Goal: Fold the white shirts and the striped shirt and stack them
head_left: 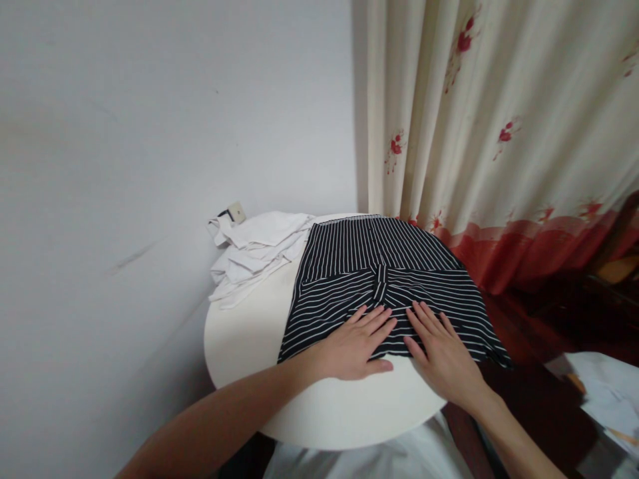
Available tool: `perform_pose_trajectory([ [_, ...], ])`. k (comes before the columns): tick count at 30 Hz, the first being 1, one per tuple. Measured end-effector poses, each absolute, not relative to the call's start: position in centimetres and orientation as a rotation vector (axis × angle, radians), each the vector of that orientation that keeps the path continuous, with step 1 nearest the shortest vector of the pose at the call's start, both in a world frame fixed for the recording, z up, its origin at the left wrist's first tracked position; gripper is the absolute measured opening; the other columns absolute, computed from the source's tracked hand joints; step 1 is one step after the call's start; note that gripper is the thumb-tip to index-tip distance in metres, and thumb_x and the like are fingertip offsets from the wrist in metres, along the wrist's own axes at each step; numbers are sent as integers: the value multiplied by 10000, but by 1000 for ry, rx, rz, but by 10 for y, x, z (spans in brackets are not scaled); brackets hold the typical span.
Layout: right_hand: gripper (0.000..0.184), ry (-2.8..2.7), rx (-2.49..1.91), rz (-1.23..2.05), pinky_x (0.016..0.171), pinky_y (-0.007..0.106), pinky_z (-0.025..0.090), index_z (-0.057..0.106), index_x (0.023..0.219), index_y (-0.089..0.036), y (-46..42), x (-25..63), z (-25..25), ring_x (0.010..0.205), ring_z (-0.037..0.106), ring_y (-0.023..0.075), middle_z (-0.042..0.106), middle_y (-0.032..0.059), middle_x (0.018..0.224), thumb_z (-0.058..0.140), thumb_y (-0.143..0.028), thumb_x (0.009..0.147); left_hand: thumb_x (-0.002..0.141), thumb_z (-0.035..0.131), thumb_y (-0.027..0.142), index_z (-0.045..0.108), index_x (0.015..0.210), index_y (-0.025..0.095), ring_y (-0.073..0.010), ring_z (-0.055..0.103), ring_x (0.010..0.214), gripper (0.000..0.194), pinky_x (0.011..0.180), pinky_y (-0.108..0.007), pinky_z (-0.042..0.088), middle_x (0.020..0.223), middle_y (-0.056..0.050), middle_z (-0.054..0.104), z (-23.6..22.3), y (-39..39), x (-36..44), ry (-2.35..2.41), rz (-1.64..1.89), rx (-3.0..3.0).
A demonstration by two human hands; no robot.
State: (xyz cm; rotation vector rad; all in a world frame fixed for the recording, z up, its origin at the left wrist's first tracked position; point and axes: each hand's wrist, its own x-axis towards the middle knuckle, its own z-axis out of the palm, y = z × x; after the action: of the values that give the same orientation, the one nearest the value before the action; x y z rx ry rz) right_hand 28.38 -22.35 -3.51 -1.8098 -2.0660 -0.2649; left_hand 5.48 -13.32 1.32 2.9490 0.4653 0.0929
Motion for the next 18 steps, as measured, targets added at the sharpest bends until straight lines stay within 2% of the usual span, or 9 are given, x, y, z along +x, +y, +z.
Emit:
perform_pose_trajectory([
  [3, 584, -2064, -1790, -248, 1204, 562, 267, 381, 1547, -147, -224, 284, -34, 1507, 261, 273, 346, 120, 1600, 384, -412, 1027, 1020, 409, 514, 124, 1609, 198, -249, 67, 1550, 726, 1258, -468, 66, 1674, -103, 133, 14, -134, 55, 474, 107, 2958],
  [6, 595, -2101, -1761, -214, 1207, 564, 259, 365, 1557, -171, -228, 288, -32, 1511, 246, 271, 321, 106, 1614, 415, -414, 1015, 995, 427, 278, 135, 1605, 173, -245, 82, 1548, 685, 1263, -445, 112, 1670, -95, 162, 20, -138, 51, 506, 77, 2993],
  [8, 592, -2142, -1726, -167, 1209, 565, 256, 362, 1560, -210, -234, 295, -28, 1513, 239, 268, 307, 87, 1624, 439, -403, 1007, 916, 402, 99, 115, 1609, 175, -230, 85, 1548, 754, 1264, -434, 138, 1675, -77, 146, 25, -141, 43, 526, 30, 3019],
  [10, 589, -2183, -1690, -108, 1214, 559, 251, 351, 1566, -250, -243, 307, -24, 1511, 247, 261, 301, 67, 1629, 456, -389, 1003, 829, 374, -9, 121, 1613, 226, -217, 110, 1545, 856, 1261, -439, 171, 1677, -42, 145, 29, -143, 29, 538, -7, 3031],
  [14, 538, -2166, -1674, -59, 1217, 553, 251, 400, 1540, -287, -262, 342, -24, 1497, 287, 260, 340, 56, 1616, 459, -375, 1013, 739, 339, -90, 202, 1598, 337, -217, 203, 1527, 968, 1238, -448, 265, 1659, 19, 225, 28, -140, -10, 630, 60, 2997],
  [18, 498, -2009, -1615, -117, 1211, 574, 248, 469, 1492, -282, -277, 383, -40, 1479, 331, 278, 417, 70, 1577, 480, -344, 998, 779, 312, -100, 231, 1586, 370, -205, 275, 1505, 937, 1218, -448, 318, 1646, 46, 257, 29, -136, -50, 740, 186, 2916],
])
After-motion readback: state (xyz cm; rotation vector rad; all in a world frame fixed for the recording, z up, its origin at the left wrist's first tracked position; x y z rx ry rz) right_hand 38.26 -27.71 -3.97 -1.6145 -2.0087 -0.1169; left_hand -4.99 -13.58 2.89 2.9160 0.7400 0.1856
